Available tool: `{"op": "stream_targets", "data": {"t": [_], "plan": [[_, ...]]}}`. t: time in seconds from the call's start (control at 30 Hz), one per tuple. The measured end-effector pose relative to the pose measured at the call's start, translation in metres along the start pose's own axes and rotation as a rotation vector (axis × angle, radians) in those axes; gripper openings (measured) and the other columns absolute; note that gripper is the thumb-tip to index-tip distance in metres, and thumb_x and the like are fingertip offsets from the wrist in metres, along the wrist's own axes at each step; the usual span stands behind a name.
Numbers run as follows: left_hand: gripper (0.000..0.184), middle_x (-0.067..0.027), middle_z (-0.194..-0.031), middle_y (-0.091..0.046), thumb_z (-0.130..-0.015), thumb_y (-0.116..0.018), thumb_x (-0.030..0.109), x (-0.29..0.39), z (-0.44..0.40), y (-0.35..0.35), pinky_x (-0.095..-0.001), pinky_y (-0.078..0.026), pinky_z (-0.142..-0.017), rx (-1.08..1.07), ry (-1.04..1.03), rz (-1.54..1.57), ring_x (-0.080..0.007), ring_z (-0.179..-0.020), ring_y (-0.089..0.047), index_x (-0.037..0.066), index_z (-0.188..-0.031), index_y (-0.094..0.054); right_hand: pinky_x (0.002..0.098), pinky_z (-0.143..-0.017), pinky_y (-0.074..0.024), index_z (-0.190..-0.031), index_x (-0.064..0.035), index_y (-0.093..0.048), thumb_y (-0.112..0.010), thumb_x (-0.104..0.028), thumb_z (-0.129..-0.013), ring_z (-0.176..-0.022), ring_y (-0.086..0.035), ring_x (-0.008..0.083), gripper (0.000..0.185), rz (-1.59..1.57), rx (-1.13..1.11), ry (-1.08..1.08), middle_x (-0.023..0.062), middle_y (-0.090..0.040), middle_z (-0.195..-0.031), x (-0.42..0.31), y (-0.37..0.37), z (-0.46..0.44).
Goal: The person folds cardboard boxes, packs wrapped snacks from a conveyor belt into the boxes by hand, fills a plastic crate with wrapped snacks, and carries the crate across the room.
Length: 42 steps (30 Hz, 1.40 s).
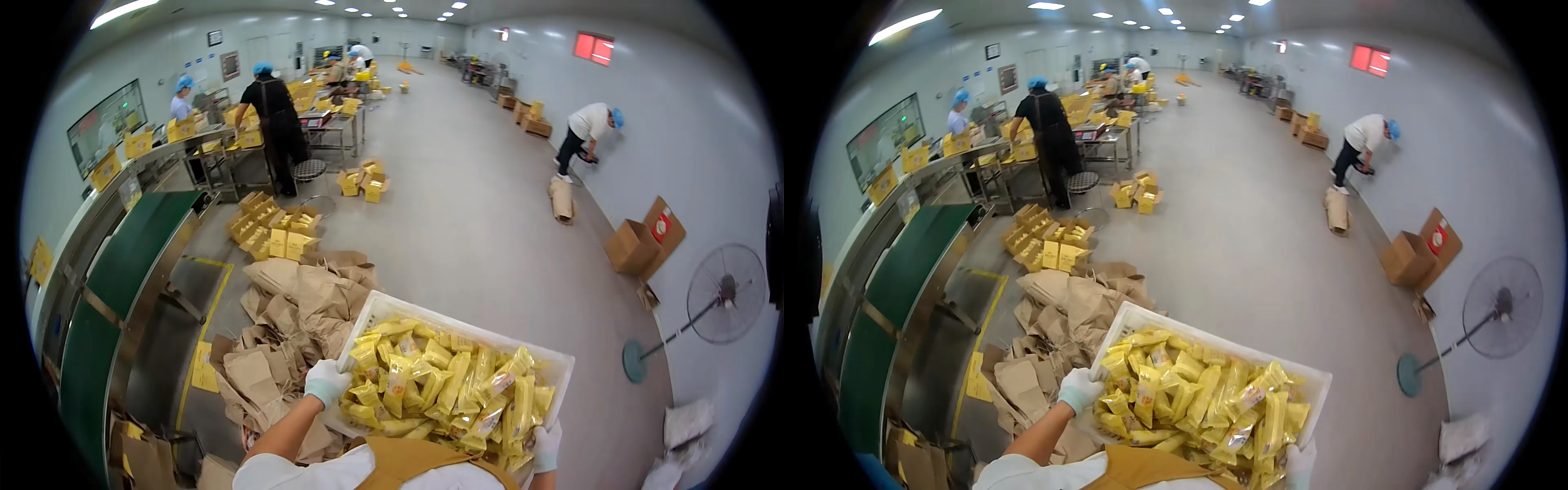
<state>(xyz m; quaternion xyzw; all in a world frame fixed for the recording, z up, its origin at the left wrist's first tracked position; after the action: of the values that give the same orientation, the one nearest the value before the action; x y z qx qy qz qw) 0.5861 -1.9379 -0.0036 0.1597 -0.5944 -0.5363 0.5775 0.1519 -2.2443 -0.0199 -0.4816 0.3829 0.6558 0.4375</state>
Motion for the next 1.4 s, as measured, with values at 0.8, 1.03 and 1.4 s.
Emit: {"op": "stream_targets", "data": {"t": [0.8,1.03,1.4], "plan": [[0.041,-0.0240,-0.092,-0.070,-0.074,-0.060,0.035,0.282,-0.441,0.045,-0.0455,-0.055,-0.083,0.202,0.317,0.026,-0.0406,-0.088,-0.068,0.002,-0.094,-0.074,0.0272,-0.035,-0.0368,-0.112,0.0064,-0.054,-0.043,0.005,-0.074,-0.037,-0.045,0.0133,0.039,0.007,-0.438,0.045,0.0061,-0.053,-0.062,-0.229,-0.265,-0.643],[0.041,-0.0253,-0.090,-0.070,-0.073,-0.059,0.034,0.341,-0.624,0.039,-0.0461,-0.055,-0.084,0.200,0.345,0.012,-0.0416,-0.088,-0.068,0.001,-0.091,-0.074,0.0266,-0.036,-0.0380,-0.110,0.0067,-0.055,-0.044,0.004,-0.074,-0.039,-0.045,0.0118,0.038,0.040,-0.442,0.016,0.0046,-0.053,-0.062,-0.278,-0.359,-0.811],[0.044,-0.0272,-0.087,-0.069,-0.073,-0.062,0.037,0.363,-0.814,0.072,-0.0470,-0.054,-0.082,0.421,0.649,0.178,-0.0432,-0.088,-0.068,-0.003,-0.088,-0.073,0.0277,-0.044,-0.0440,-0.098,0.0018,-0.053,-0.052,0.001,-0.077,-0.049,-0.052,0.0124,0.021,0.189,-0.776,0.051,0.0057,-0.057,-0.072,-0.407,-0.627,-1.057]]}}
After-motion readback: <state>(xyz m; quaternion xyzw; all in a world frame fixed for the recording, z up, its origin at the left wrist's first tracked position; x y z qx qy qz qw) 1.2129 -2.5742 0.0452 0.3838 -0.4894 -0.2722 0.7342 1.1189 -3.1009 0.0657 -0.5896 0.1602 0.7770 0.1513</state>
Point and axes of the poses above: each hand's wrist, its own z-axis away from the middle knuckle, its own y-axis out of the back of the hand, x = y × z, the point moved 7 cm from there along -z, towards the middle knuckle
